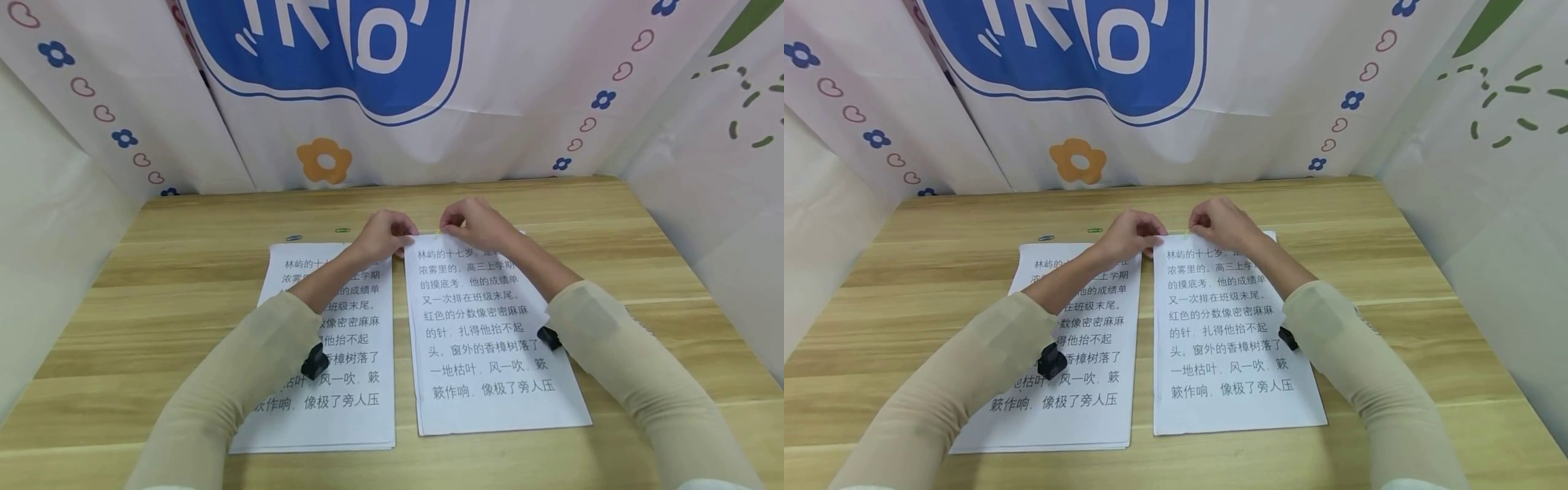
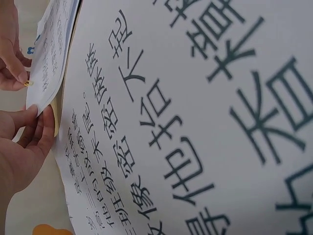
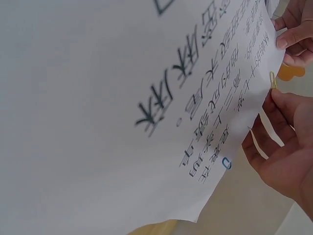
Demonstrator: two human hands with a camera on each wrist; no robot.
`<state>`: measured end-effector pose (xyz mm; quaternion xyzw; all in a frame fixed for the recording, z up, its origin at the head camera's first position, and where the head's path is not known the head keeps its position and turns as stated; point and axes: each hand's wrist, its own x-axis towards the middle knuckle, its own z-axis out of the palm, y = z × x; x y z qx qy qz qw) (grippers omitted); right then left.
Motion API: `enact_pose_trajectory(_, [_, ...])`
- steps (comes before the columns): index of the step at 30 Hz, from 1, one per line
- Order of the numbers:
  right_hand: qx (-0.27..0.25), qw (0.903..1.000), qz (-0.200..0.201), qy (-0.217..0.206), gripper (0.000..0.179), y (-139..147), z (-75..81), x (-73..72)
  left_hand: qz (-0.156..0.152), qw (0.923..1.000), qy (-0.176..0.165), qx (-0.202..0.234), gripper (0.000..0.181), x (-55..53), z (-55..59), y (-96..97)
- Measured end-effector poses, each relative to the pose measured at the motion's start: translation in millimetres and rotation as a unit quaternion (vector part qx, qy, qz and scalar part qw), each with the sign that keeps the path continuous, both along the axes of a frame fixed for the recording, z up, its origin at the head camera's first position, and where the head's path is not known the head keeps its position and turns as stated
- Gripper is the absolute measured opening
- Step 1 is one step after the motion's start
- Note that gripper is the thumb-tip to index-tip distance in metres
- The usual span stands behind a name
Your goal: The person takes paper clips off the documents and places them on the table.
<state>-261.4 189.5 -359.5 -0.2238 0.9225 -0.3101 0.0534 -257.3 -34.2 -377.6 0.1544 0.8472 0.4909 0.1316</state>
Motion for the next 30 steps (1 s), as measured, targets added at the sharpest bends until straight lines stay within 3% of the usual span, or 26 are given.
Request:
enact_pose_trajectory(9, [-0.019,0.9997,-0.007,-0.014,0.012,0.0,-3.5,-1.1,-0.002,1.0000,-0.005,0.004,0.012,0.2,0.5,0.4])
enact_pose_trajectory(18, [-0.076,0.9952,-0.056,-0.026,0.013,2.9,-8.7,-4.2,-0.001,1.0000,0.001,0.000,0.011,-0.1,-0.1,-0.9])
enact_pose_trajectory(30, [-0.088,0.9921,-0.083,-0.033,0.013,2.7,-9.7,-5.2,0.000,1.0000,-0.002,0.001,0.012,-0.3,-0.7,0.4])
